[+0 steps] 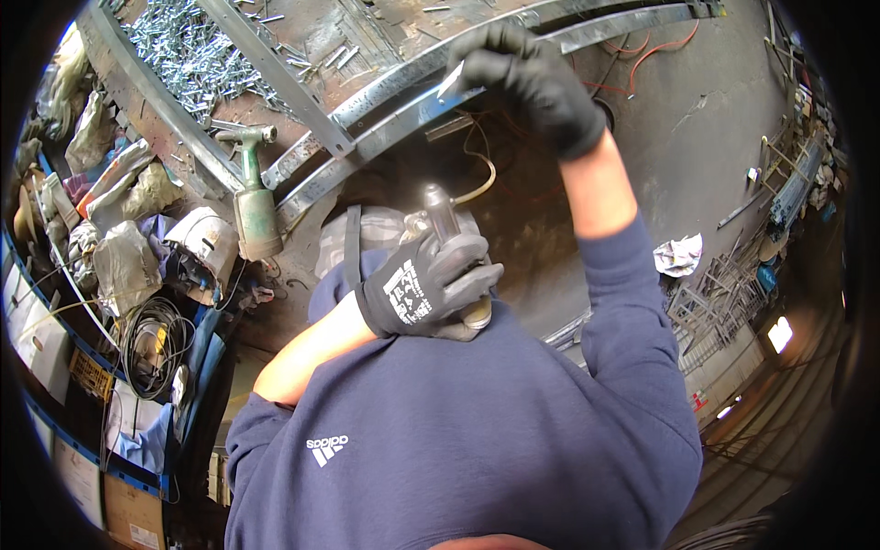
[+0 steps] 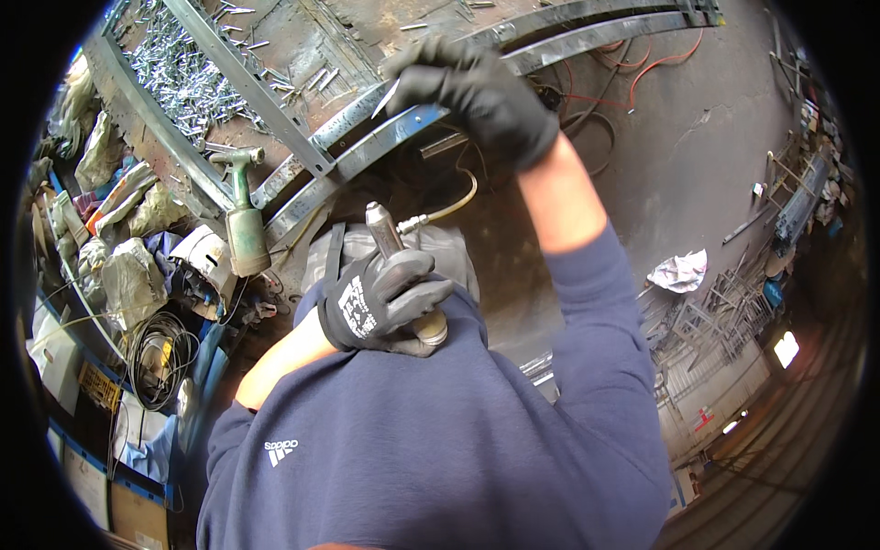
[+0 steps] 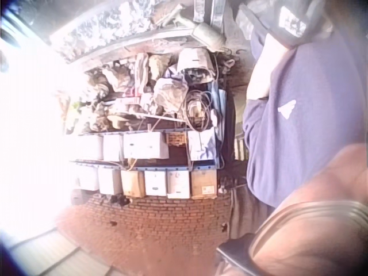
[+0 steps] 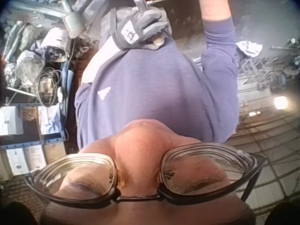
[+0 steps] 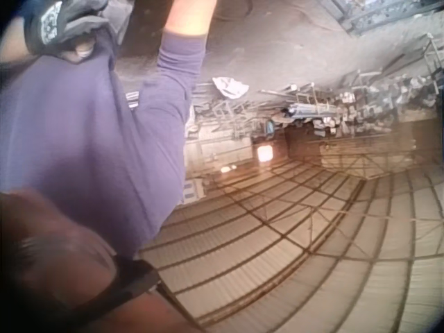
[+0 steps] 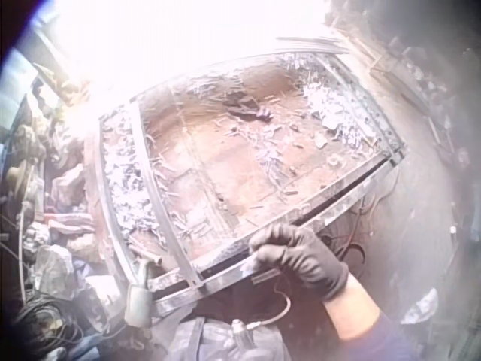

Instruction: The person assembles a pneumatic tool by attaching a nozzle and inserting a brass rod into the body. They repeatedly adjust the components with gloved hands, then set the tool down and pick up a green pneumatic hammer.

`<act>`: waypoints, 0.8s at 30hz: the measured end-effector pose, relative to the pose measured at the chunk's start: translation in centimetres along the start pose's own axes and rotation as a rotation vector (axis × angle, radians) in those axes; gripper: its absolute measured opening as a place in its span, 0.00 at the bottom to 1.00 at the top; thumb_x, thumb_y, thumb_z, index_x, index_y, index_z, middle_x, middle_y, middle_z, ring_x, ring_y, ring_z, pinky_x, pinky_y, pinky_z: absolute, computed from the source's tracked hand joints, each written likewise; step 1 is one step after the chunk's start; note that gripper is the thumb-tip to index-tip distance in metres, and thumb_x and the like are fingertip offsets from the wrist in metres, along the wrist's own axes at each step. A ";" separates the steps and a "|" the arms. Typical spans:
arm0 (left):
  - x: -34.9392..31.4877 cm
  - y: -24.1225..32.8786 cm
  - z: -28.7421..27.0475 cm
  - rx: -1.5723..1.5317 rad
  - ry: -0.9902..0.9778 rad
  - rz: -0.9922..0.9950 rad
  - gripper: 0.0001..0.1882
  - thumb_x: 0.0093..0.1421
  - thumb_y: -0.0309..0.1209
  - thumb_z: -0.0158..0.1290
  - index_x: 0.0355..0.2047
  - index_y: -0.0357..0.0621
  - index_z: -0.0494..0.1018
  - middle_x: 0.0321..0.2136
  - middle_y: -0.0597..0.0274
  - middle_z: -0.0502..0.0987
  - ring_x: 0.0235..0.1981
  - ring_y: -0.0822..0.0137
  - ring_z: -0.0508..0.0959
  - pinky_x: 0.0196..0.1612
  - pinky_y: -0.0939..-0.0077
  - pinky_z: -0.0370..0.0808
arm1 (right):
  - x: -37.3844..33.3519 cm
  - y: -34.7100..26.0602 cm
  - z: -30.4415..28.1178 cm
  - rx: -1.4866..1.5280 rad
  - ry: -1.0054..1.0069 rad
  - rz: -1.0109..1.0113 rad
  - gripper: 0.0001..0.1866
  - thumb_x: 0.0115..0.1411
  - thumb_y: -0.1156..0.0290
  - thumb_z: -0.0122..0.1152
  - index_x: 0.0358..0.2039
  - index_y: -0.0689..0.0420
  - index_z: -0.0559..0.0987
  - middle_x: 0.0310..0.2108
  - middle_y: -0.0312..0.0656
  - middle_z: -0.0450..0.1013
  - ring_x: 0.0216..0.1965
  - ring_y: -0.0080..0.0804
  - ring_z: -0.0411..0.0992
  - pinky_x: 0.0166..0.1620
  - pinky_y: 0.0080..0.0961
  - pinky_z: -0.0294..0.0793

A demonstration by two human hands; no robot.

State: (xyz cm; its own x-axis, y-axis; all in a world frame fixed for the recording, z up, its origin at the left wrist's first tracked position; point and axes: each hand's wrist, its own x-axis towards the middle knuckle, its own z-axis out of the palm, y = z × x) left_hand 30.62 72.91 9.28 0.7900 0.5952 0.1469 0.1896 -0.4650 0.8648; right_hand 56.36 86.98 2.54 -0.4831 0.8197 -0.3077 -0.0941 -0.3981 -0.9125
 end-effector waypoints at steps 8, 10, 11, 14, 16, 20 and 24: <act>2.9 6.0 5.3 -0.008 -0.014 0.206 0.37 0.40 0.42 0.72 0.53 0.42 0.78 0.49 0.55 0.73 0.38 0.57 0.80 0.38 0.59 0.78 | -14.0 -7.8 4.5 0.068 0.051 0.119 0.06 0.68 0.77 0.64 0.44 0.64 0.82 0.41 0.43 0.82 0.44 0.28 0.81 0.49 0.26 0.81; 3.4 7.7 6.8 -0.002 -0.036 0.233 0.36 0.41 0.41 0.71 0.51 0.41 0.78 0.49 0.55 0.73 0.36 0.58 0.80 0.37 0.59 0.78 | -16.6 -7.8 3.9 0.077 0.011 0.117 0.08 0.68 0.76 0.65 0.46 0.65 0.82 0.40 0.43 0.82 0.43 0.27 0.81 0.49 0.25 0.81; 3.6 8.6 7.5 0.003 -0.043 0.244 0.35 0.41 0.41 0.71 0.51 0.41 0.78 0.49 0.55 0.73 0.35 0.58 0.80 0.36 0.60 0.78 | -18.0 -7.6 3.8 0.037 0.023 0.080 0.08 0.69 0.74 0.65 0.45 0.64 0.83 0.39 0.41 0.82 0.41 0.26 0.81 0.47 0.24 0.81; 4.4 11.4 9.8 0.052 -0.068 0.276 0.31 0.43 0.39 0.70 0.47 0.39 0.79 0.48 0.55 0.73 0.34 0.58 0.79 0.34 0.61 0.78 | -21.4 -7.5 3.2 -0.080 0.018 0.002 0.08 0.69 0.72 0.66 0.43 0.64 0.83 0.37 0.39 0.82 0.39 0.24 0.81 0.45 0.23 0.81; 4.8 13.0 11.4 0.058 -0.043 0.304 0.28 0.44 0.38 0.69 0.46 0.39 0.79 0.47 0.55 0.73 0.33 0.58 0.78 0.33 0.61 0.78 | -23.7 -7.8 2.9 -0.111 -0.023 0.020 0.08 0.68 0.76 0.65 0.45 0.65 0.83 0.39 0.40 0.81 0.40 0.26 0.79 0.46 0.24 0.80; 5.3 16.1 14.9 0.115 -0.038 0.357 0.25 0.46 0.37 0.68 0.45 0.39 0.79 0.46 0.56 0.73 0.32 0.59 0.78 0.33 0.62 0.79 | -27.8 -9.0 2.1 -0.257 -0.120 -0.033 0.07 0.68 0.80 0.62 0.45 0.65 0.82 0.39 0.40 0.80 0.40 0.26 0.79 0.46 0.24 0.80; 5.0 18.5 17.9 0.146 -0.027 0.351 0.24 0.48 0.37 0.67 0.44 0.40 0.79 0.45 0.57 0.73 0.32 0.59 0.78 0.32 0.62 0.79 | -31.1 -9.4 1.5 -0.315 -0.102 -0.156 0.07 0.69 0.79 0.62 0.45 0.66 0.82 0.39 0.40 0.81 0.39 0.25 0.79 0.46 0.25 0.81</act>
State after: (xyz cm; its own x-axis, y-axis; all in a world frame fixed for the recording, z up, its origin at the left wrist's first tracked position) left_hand 48.48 55.56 17.41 0.8366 0.3666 0.4070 -0.0152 -0.7273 0.6862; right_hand 70.95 64.63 21.06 -0.5696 0.8091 -0.1445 0.0920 -0.1120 -0.9894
